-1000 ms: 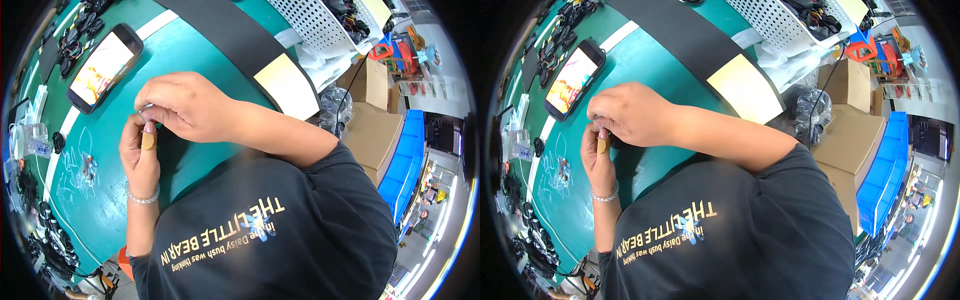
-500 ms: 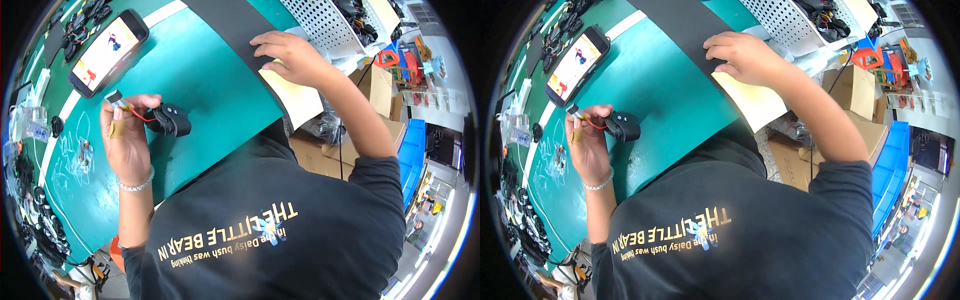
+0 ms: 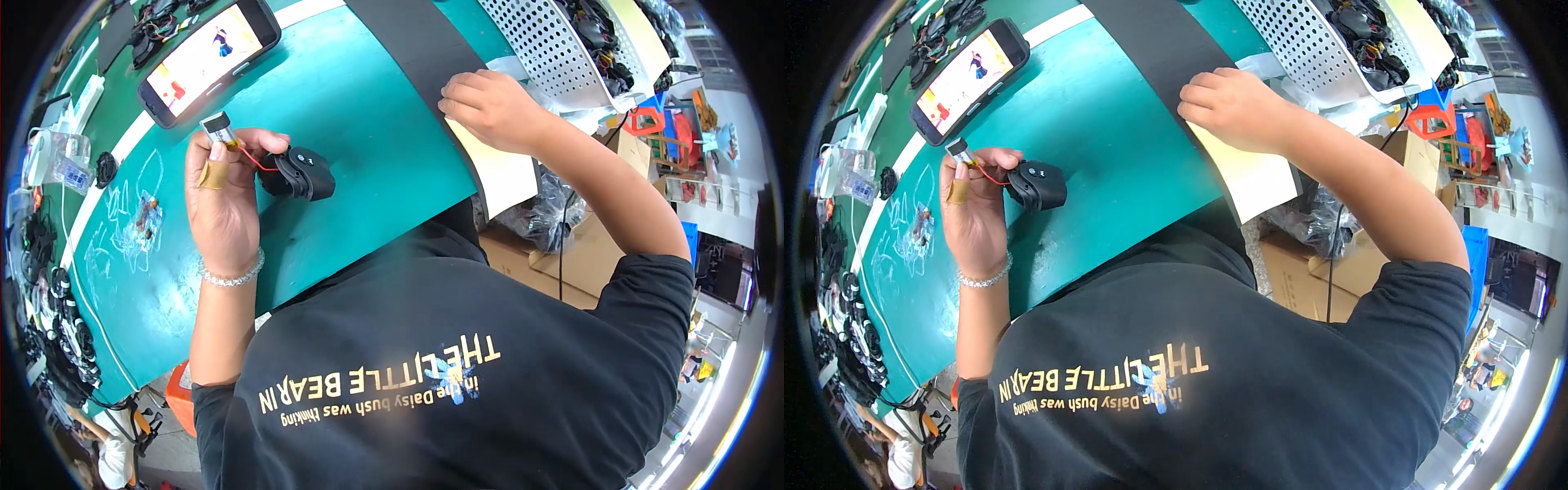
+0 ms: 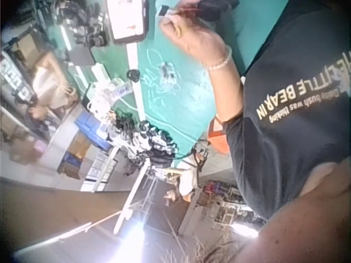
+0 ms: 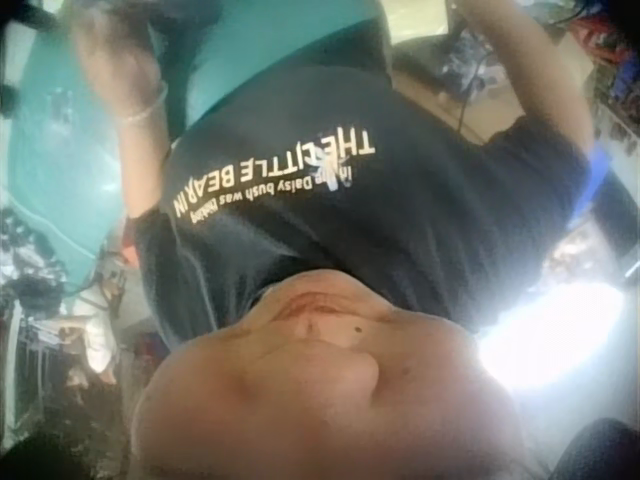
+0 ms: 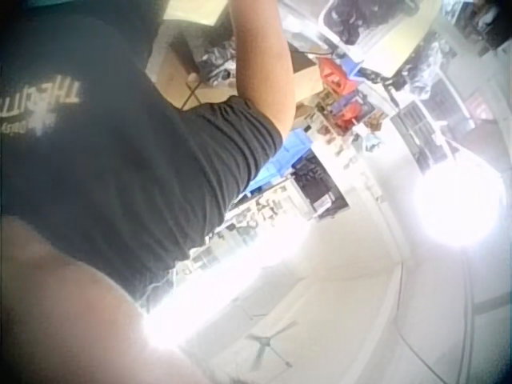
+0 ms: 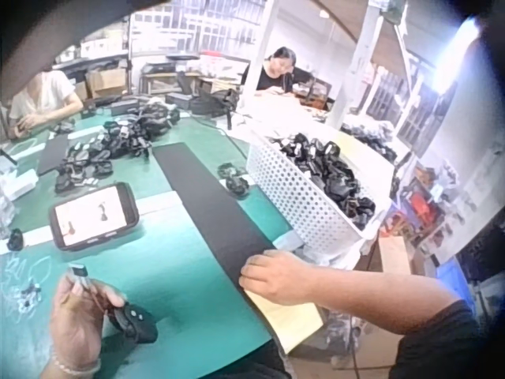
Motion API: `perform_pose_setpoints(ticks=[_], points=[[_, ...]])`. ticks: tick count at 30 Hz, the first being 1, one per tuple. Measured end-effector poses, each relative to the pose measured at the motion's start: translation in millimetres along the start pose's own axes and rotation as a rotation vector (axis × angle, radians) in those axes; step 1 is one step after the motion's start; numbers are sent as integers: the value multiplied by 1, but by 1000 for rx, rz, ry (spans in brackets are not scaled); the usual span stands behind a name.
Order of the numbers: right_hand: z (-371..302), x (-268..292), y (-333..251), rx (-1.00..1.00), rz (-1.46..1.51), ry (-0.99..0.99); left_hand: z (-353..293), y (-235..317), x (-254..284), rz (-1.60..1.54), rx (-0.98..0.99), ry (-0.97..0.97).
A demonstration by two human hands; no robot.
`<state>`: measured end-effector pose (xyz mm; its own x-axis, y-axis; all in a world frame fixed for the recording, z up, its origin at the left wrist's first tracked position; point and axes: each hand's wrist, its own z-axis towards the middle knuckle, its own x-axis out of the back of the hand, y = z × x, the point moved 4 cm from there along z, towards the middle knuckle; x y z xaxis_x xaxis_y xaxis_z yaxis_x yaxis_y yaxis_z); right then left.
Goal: The person assembles small electronic devices by inserting batteries and connecting wires. They handle the devices one at a time, placing completed units into a white basket and picking up new ones from a pile on the table.
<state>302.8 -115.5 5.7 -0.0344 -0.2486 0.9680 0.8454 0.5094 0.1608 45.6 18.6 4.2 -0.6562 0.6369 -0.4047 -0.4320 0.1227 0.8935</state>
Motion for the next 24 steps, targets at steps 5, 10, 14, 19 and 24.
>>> perform_pose_setpoints(ticks=[5,10,14,19,24], points=[[15,1,0,-204,77,-62,0,1,0,6,5,23],[23,0,21,-443,289,45,0,0,3,-2,12,14],[17,-11,39,-746,719,128,0,1,3,0,9,16],[12,-26,54,-1014,1307,366,-1,4,3,18,21,40],[40,-6,6,-892,1551,556,-1,3,5,13,32,91]])
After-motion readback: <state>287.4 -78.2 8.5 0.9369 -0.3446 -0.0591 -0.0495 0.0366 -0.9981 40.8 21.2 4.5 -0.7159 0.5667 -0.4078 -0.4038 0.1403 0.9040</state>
